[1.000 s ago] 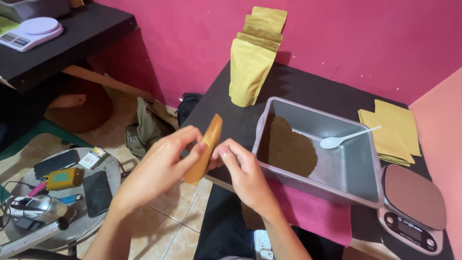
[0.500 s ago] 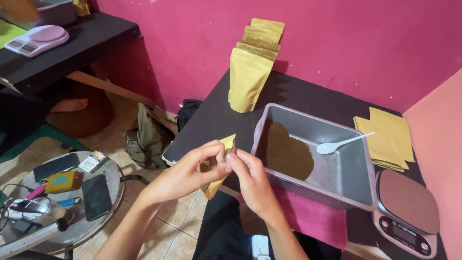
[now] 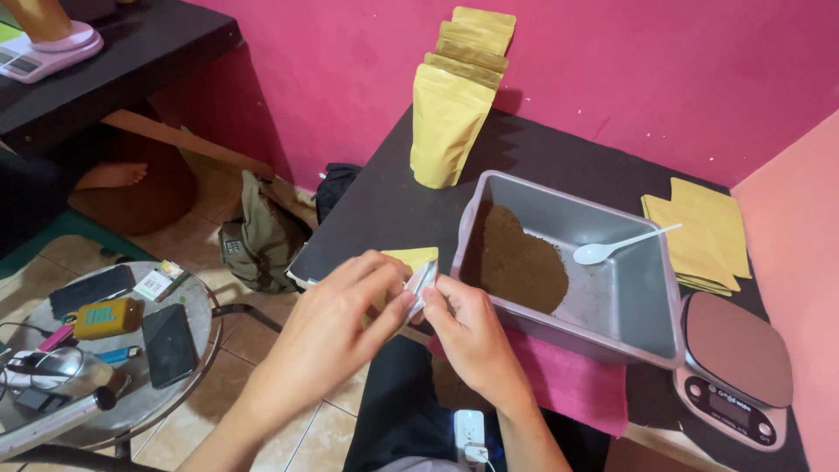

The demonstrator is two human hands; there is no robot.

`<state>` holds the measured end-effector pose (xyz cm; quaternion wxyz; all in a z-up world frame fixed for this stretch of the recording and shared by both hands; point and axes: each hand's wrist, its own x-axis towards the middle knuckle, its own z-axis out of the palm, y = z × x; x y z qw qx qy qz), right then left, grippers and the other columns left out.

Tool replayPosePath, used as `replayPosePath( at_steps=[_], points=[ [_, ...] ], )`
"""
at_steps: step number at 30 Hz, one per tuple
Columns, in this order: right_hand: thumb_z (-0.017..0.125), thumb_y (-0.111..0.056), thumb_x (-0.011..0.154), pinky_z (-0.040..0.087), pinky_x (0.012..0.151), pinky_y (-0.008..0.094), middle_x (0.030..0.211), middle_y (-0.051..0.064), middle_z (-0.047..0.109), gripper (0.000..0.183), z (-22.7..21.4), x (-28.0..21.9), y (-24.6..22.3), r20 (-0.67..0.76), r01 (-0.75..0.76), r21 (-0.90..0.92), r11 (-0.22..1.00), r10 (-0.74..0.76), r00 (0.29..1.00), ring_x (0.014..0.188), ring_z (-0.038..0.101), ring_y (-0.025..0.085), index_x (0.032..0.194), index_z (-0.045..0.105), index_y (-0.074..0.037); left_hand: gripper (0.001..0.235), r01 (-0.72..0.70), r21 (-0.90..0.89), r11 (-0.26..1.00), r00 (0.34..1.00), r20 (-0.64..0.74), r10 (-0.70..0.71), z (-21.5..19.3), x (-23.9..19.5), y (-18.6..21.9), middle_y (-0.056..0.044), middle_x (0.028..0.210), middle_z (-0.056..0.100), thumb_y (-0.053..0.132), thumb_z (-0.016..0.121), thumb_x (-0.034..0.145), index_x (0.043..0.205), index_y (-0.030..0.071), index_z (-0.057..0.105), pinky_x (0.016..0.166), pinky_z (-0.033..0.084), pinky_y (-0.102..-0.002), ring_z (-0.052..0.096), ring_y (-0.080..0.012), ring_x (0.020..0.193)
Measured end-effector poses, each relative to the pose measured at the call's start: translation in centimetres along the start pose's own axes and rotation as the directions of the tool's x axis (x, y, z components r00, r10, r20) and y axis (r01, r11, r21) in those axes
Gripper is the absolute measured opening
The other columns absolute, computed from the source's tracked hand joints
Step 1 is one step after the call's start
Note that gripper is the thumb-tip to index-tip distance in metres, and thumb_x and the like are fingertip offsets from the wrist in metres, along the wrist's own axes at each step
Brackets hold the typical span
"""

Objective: Emptying ground coffee from paper bags into a plastic tray and folding the empty bags.

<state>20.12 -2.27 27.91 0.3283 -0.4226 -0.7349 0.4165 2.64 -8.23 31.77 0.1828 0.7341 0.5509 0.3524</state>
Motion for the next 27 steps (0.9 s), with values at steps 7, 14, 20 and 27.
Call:
replayPosePath(
  at_steps=[7, 14, 20, 27],
  points=[
    [0.053, -0.019, 0.102, 0.034, 0.055, 0.035, 0.063, -0.002, 0.047, 0.033, 1.0, -0.6, 1.7, -0.048, -0.008, -0.098, 0.995, 0.003, 0.999, 0.06, 0.041, 0.01, 0.07, 0.048, -0.01, 0.012, -0.098, 0.259, 0.961, 0.975, -0.167, 0.144, 2.5, -1.3, -0.8, -0.006, 0.08, 0.063, 0.018, 0.052, 0.105, 0.099, 0.008, 0.054, 0.049, 0.046, -0.042, 0.061, -0.0277, 0.061],
    [0.051, -0.02, 0.104, 0.034, 0.058, 0.033, 0.071, -0.004, 0.045, 0.031, 0.8, -0.2, 2.8, -0.041, 0.039, -0.002, 0.999, -0.039, 0.998, 0.066, 0.039, 0.008, 0.074, 0.05, -0.011, 0.019, 0.113, 0.155, 0.981, 0.977, -0.199, -0.081, 2.4, -0.3, -2.3, -0.001, 0.068, 0.063, 0.029, 0.051, 0.105, 0.094, 0.014, 0.052, 0.051, 0.045, -0.043, 0.054, -0.0319, 0.049],
    [0.053, -0.02, 0.102, 0.037, 0.059, 0.029, 0.072, -0.006, 0.048, 0.025, 0.4, -0.7, 0.8, -0.094, 0.043, 0.009, 0.999, -0.042, 0.995, 0.068, 0.041, 0.007, 0.082, 0.062, -0.009, 0.014, -0.058, 0.232, 0.971, 0.97, -0.218, 0.11, 1.1, -0.9, -0.3, 0.004, 0.082, 0.061, 0.029, 0.056, 0.102, 0.098, 0.015, 0.057, 0.049, 0.046, -0.039, 0.057, -0.0202, 0.073],
    [0.048, -0.018, 0.099, 0.042, 0.085, 0.036, 0.099, 0.006, 0.058, 0.013, 0.4, -2.3, -1.4, 0.025, 0.139, -0.18, 0.974, -0.137, 0.99, 0.096, 0.053, 0.021, 0.105, 0.052, -0.008, 0.019, -0.03, 0.272, 0.962, 1.0, -0.001, 0.032, 1.8, -2.0, -0.2, -0.005, 0.113, 0.06, 0.023, 0.055, 0.1, 0.096, 0.005, 0.057, 0.046, 0.051, -0.055, 0.067, -0.0404, 0.062]
  ],
)
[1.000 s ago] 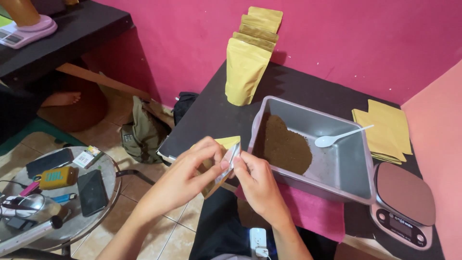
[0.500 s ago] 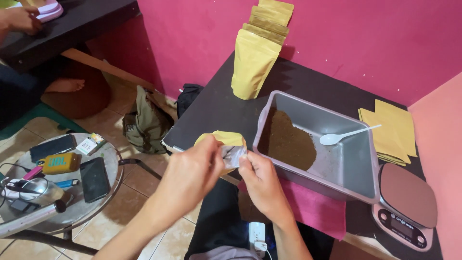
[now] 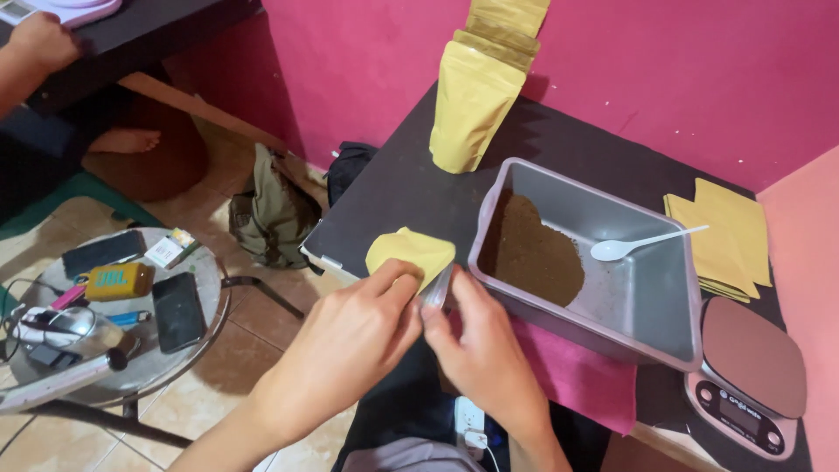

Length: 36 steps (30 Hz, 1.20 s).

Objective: Emptying ground coffee from paper bags into a plastic tray and folding the empty bags.

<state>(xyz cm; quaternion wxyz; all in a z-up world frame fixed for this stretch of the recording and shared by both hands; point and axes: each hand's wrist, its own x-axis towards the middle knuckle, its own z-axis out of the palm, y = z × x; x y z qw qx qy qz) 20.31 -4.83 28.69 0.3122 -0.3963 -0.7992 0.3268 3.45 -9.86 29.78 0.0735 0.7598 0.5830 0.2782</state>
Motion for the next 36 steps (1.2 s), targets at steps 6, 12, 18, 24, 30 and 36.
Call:
replayPosePath(
  at_steps=[6, 12, 18, 24, 30, 36],
  points=[
    [0.048, -0.021, 0.094, 0.049, 0.077, 0.036, 0.087, 0.003, 0.072, 0.021, -0.7, -0.5, -0.5, 0.053, -0.208, -0.064, 0.976, 0.211, 0.976, 0.082, 0.065, 0.018, 0.088, 0.064, -0.009, 0.011, -0.041, 0.086, 0.995, 0.996, -0.072, 0.047, 0.1, 0.3, -0.7, -0.007, 0.113, 0.061, 0.016, 0.055, 0.099, 0.098, 0.005, 0.057, 0.045, 0.053, -0.051, 0.067, -0.0379, 0.055],
    [0.049, -0.018, 0.096, 0.04, 0.062, 0.036, 0.067, 0.0, 0.054, 0.023, -1.2, -0.6, -0.3, 0.069, -0.328, -0.066, 0.942, 0.332, 0.941, 0.064, 0.046, 0.013, 0.075, 0.052, -0.01, 0.019, 0.031, 0.094, 0.995, 0.999, -0.016, -0.029, -1.8, 0.9, -0.4, -0.004, 0.096, 0.057, 0.026, 0.049, 0.104, 0.095, 0.01, 0.055, 0.046, 0.051, -0.053, 0.065, -0.0389, 0.062],
    [0.049, -0.018, 0.096, 0.037, 0.062, 0.037, 0.067, -0.002, 0.047, 0.025, -1.1, -0.7, 1.9, 0.015, -0.285, -0.019, 0.958, 0.285, 0.958, 0.066, 0.042, 0.013, 0.073, 0.046, -0.011, 0.08, -0.226, -0.211, 0.951, 0.974, -0.03, 0.225, 0.3, 0.2, -2.6, -0.018, 0.156, 0.041, 0.066, 0.068, 0.083, 0.129, 0.008, 0.037, 0.104, 0.032, -0.055, 0.039, -0.0349, 0.145],
    [0.05, -0.017, 0.096, 0.034, 0.059, 0.037, 0.066, 0.0, 0.048, 0.028, -1.2, -1.0, 2.8, 0.049, -0.236, -0.026, 0.971, 0.237, 0.97, 0.062, 0.043, 0.013, 0.07, 0.043, -0.011, 0.117, -0.39, -0.191, 0.901, 0.917, -0.168, 0.361, 5.2, 1.9, -8.5, -0.017, 0.163, 0.034, 0.045, 0.095, 0.071, 0.155, 0.007, 0.024, 0.128, 0.02, -0.061, 0.036, -0.0358, 0.15],
    [0.048, -0.015, 0.096, 0.037, 0.059, 0.033, 0.066, 0.0, 0.054, 0.024, -2.6, -0.5, 2.2, -0.024, -0.203, -0.051, 0.978, 0.202, 0.979, 0.063, 0.047, 0.013, 0.072, 0.049, -0.01, 0.084, -0.407, -0.068, 0.911, 0.858, -0.371, 0.356, 9.0, 1.7, -9.9, -0.018, 0.13, 0.055, 0.033, 0.083, 0.087, 0.15, 0.005, 0.035, 0.107, 0.042, -0.05, 0.057, -0.0348, 0.119],
    [0.048, -0.022, 0.103, 0.045, 0.103, 0.043, 0.132, 0.016, 0.062, 0.017, -0.9, -0.9, 0.4, -0.345, 0.105, -0.154, 0.983, -0.153, 0.926, 0.123, 0.06, 0.03, 0.107, 0.053, -0.006, 0.076, -0.204, 0.2, 0.958, 0.833, -0.479, 0.277, 9.3, 1.8, -9.1, -0.018, 0.121, 0.051, 0.035, 0.078, 0.092, 0.148, 0.003, 0.039, 0.106, 0.044, -0.052, 0.055, -0.0345, 0.112]
  ],
)
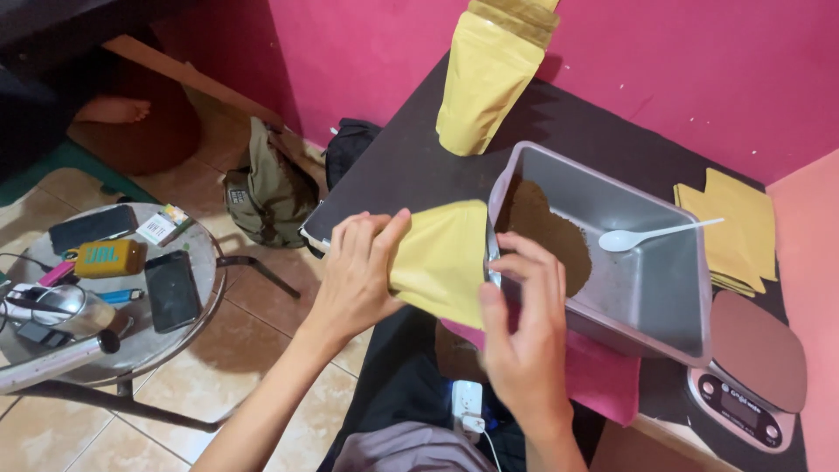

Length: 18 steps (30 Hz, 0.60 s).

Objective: Emptying ground coffee from paper bags into a plastic tray and folding the empty bags.

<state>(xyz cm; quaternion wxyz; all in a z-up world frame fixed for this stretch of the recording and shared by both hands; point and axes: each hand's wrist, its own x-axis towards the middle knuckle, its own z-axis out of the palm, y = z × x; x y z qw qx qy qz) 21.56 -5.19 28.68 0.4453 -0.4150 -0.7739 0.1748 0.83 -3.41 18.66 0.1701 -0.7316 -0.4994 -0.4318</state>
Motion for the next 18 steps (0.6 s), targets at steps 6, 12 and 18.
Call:
replayPosePath(
  at_steps=[6, 12, 18],
  points=[
    [0.066, -0.006, 0.096, 0.044, 0.113, 0.049, 0.135, 0.018, 0.055, 0.015, 0.8, 0.0, -0.1, -0.05, 0.233, -0.08, 0.969, -0.237, 0.97, 0.137, 0.05, 0.038, 0.083, 0.063, 0.0, 0.078, 0.038, 0.091, 0.995, 0.998, -0.056, -0.033, 0.2, -0.2, -0.3, -0.017, 0.12, 0.052, 0.047, 0.077, 0.092, 0.146, 0.003, 0.042, 0.102, 0.043, -0.05, 0.057, -0.0321, 0.107],
    [0.068, -0.007, 0.093, 0.041, 0.116, 0.053, 0.138, 0.02, 0.053, 0.015, 1.0, -0.2, -0.1, -0.076, 0.32, -0.085, 0.943, -0.327, 0.942, 0.139, 0.048, 0.041, 0.079, 0.065, -0.003, 0.081, 0.02, 0.022, 1.0, 0.996, -0.083, -0.018, 1.1, -0.6, -1.4, -0.018, 0.122, 0.054, 0.048, 0.078, 0.092, 0.148, 0.006, 0.039, 0.102, 0.042, -0.051, 0.058, -0.0332, 0.109],
    [0.052, -0.012, 0.099, 0.051, 0.108, 0.042, 0.138, 0.022, 0.054, 0.017, -0.1, -0.8, 0.0, -0.004, 0.163, 0.15, 0.975, -0.164, 0.986, 0.133, 0.058, 0.034, 0.113, 0.058, -0.003, 0.097, 0.036, -0.154, 0.987, 0.991, -0.125, -0.056, 2.6, -2.1, -2.6, -0.019, 0.125, 0.053, 0.052, 0.087, 0.084, 0.151, 0.008, 0.032, 0.099, 0.044, -0.051, 0.056, -0.0374, 0.114]
  ],
)
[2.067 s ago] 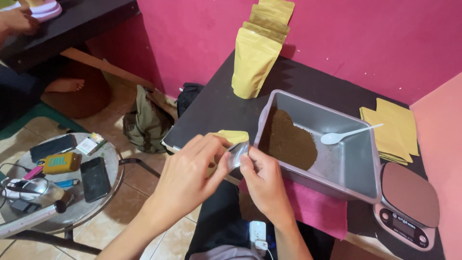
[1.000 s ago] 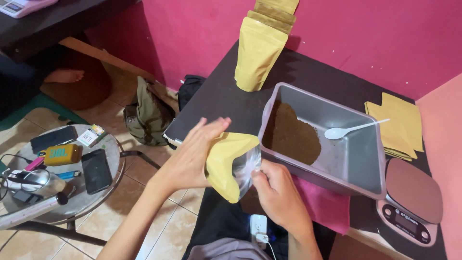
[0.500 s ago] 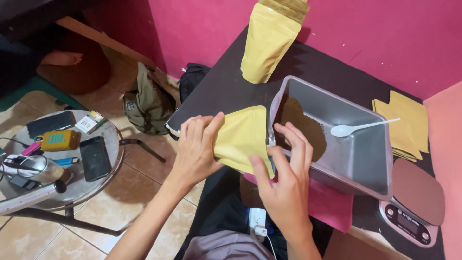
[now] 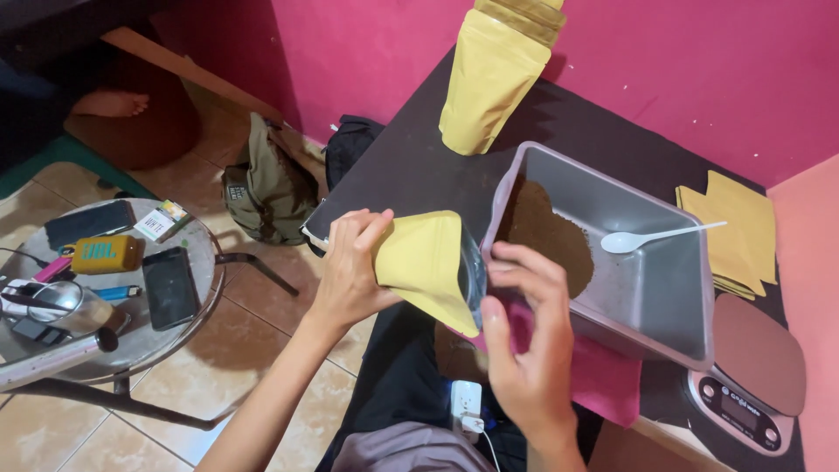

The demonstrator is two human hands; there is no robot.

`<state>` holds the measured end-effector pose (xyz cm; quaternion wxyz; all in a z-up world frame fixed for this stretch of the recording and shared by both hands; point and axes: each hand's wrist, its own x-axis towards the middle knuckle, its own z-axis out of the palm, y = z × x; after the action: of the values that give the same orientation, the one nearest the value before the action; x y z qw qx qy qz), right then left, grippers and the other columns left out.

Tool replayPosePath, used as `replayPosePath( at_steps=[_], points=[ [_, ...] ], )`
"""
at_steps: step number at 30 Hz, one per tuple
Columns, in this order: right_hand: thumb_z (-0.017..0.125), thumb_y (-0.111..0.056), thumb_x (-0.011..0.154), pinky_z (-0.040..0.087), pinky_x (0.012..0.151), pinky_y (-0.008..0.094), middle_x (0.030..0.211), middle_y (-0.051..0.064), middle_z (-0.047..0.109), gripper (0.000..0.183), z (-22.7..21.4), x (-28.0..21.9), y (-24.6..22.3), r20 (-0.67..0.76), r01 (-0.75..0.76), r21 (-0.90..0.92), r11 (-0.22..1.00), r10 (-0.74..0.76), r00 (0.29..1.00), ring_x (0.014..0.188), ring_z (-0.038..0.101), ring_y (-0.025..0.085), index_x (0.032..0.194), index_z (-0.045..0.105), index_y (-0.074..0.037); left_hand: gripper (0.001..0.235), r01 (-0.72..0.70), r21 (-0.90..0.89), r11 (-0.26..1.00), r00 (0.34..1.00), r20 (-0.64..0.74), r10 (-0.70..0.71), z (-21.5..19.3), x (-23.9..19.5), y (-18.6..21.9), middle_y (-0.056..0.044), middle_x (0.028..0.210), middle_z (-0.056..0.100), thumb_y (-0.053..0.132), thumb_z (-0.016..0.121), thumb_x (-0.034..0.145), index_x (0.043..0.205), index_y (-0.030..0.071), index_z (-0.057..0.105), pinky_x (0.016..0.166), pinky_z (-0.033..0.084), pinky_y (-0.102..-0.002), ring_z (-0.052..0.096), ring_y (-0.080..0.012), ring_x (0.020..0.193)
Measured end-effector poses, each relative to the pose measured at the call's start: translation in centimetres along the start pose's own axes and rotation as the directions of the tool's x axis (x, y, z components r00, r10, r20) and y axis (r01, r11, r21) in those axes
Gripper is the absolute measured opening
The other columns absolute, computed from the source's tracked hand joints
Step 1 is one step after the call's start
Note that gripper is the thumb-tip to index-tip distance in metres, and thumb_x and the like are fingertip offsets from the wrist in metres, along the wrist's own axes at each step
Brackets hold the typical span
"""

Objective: Emptying ground coffee from paper bags into a plastic tray and folding the empty bags.

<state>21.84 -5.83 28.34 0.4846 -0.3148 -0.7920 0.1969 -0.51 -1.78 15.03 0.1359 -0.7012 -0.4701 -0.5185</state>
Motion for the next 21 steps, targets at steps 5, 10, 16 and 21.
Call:
replayPosePath(
  at_steps=[5, 10, 16, 21],
  points=[
    [0.07, -0.007, 0.091, 0.057, 0.091, 0.027, 0.105, 0.011, 0.078, 0.052, -0.5, 0.8, -0.8, 0.044, -0.292, 0.019, 0.956, 0.291, 0.956, 0.088, 0.077, 0.017, 0.134, 0.041, -0.005, 0.095, -0.12, -0.057, 0.991, 0.986, -0.122, 0.113, 0.3, 0.3, -0.2, -0.019, 0.117, 0.054, 0.054, 0.085, 0.085, 0.148, 0.005, 0.033, 0.105, 0.051, -0.056, 0.057, -0.0335, 0.107],
    [0.069, -0.003, 0.097, 0.052, 0.092, 0.031, 0.097, 0.001, 0.078, 0.042, -0.5, -0.9, 0.6, 0.013, 0.082, -0.297, 0.951, -0.082, 0.997, 0.092, 0.077, 0.016, 0.133, 0.047, -0.006, 0.095, -0.284, -0.152, 0.947, 0.944, -0.218, 0.248, 1.0, -0.4, -1.2, -0.019, 0.121, 0.049, 0.06, 0.083, 0.082, 0.144, 0.007, 0.034, 0.108, 0.051, -0.062, 0.053, -0.0284, 0.111],
    [0.068, 0.008, 0.095, 0.052, 0.067, 0.036, 0.092, 0.012, 0.072, 0.02, -0.9, -0.1, -0.1, 0.096, 0.358, -0.291, 0.887, -0.345, 0.934, 0.071, 0.068, 0.024, 0.109, 0.054, 0.002, 0.074, -0.354, -0.256, 0.899, 0.913, -0.302, 0.274, 2.9, -1.5, -2.0, -0.017, 0.122, 0.041, 0.037, 0.078, 0.092, 0.141, 0.004, 0.034, 0.095, 0.059, -0.055, 0.054, -0.0271, 0.104],
    [0.067, 0.012, 0.091, 0.048, 0.064, 0.033, 0.08, 0.011, 0.071, 0.017, -1.0, 0.2, -0.6, 0.088, 0.406, -0.279, 0.87, -0.398, 0.913, 0.07, 0.069, 0.024, 0.091, 0.056, -0.001, 0.053, -0.413, -0.193, 0.89, 0.859, -0.407, 0.31, 3.4, -1.7, -2.4, -0.018, 0.115, 0.047, 0.02, 0.066, 0.097, 0.139, 0.006, 0.036, 0.08, 0.061, -0.047, 0.059, -0.0264, 0.089]
  ],
)
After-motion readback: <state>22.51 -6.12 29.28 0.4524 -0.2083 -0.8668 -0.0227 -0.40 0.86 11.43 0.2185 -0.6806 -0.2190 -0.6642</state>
